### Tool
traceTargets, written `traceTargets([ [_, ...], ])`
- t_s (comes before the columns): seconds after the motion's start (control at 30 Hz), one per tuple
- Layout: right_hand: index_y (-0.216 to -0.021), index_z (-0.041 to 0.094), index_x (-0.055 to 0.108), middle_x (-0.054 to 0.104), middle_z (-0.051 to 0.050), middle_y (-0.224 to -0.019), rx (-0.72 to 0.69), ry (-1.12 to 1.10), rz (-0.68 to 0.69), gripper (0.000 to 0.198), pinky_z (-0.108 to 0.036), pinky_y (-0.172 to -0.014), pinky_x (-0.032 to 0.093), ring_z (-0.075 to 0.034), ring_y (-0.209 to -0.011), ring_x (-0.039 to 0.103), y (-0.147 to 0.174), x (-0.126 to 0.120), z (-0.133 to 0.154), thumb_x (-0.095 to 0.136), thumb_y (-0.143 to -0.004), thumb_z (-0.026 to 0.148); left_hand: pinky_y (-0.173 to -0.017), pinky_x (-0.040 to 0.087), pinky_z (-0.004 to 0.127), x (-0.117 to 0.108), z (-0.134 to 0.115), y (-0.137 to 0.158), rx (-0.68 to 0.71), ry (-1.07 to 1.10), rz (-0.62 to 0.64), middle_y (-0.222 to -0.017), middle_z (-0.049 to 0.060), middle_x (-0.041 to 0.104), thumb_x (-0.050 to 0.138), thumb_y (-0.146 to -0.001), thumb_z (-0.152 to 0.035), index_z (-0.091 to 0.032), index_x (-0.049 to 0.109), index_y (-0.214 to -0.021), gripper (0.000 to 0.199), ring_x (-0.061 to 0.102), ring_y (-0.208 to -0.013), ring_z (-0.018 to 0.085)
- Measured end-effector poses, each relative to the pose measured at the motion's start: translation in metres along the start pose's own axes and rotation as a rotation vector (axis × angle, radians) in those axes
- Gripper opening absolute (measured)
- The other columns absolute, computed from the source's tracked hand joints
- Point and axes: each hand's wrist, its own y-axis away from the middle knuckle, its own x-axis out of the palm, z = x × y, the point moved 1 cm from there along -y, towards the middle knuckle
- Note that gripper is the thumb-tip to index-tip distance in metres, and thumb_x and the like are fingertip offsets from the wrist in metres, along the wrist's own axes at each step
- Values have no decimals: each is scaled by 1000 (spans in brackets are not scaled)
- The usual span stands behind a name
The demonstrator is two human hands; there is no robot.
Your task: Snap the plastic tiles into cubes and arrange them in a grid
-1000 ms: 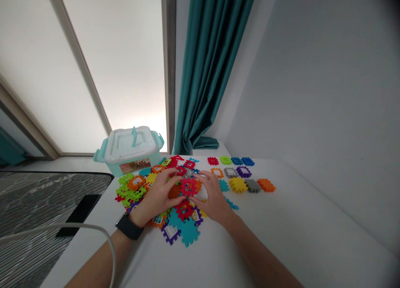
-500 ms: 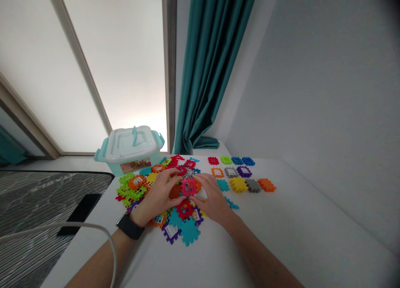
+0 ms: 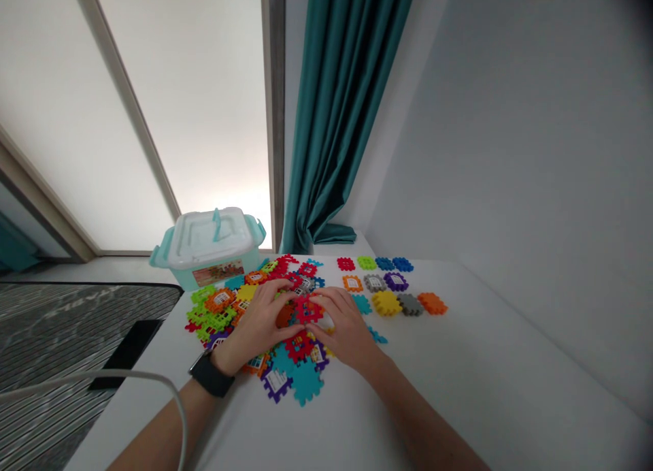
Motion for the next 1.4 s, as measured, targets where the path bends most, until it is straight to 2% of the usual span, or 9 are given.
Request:
traceTargets([
  [0.4,-117,23,63,65,-12,-126,-4,8,127,27,-51,-104,49,-29,-118,60,-9,-25,-20,70,-91,28,-104,49,48,6,-5,-21,36,16,13,-129,13,57,75,-85,-37,-21,62,-119,40,55,-123,31],
  [0.77,-118,21,65,67,-13,-123,49,73,199,28,-51,-104,49,-29,-120,60,4,-54,-59,69,-90,24,-102,49,50,54,-12,-58,51,74,67,-126,14,59,78,-82,-40,-18,61,-117,45,57,-121,32],
  [0.93,-119,21,64,69,-11,-124,115,132,236,34,-51,-106,47,-29,-119,60,7,-63,-84,74,-86,21,-99,50,48,70,-9,-69,29,41,200,-120,8,64,75,-85,-40,-22,61,-118,40,60,-115,30],
  [1.17,-121,20,65,70,-13,-122,176,201,234,38,-53,-107,43,-30,-120,60,-5,-59,-138,76,-85,28,-109,42,50,79,1,-60,94,-85,282,-127,8,64,67,-91,-42,-26,66,-120,33,59,-119,29],
  [1.3,-118,19,67,70,-12,-125,247,247,331,33,-49,-107,43,-29,-119,60,-24,-48,-167,73,-87,29,-109,41,50,81,1,-57,97,-126,309,-127,9,64,66,-91,-39,-26,66,-120,32,59,-118,29],
  [1.4,-116,18,67,70,-13,-124,276,266,354,33,-46,-106,44,-29,-119,59,-38,-39,-183,74,-85,27,-108,41,52,83,0,-56,81,-138,323,-128,9,64,67,-90,-37,-26,66,-120,32,59,-119,30],
])
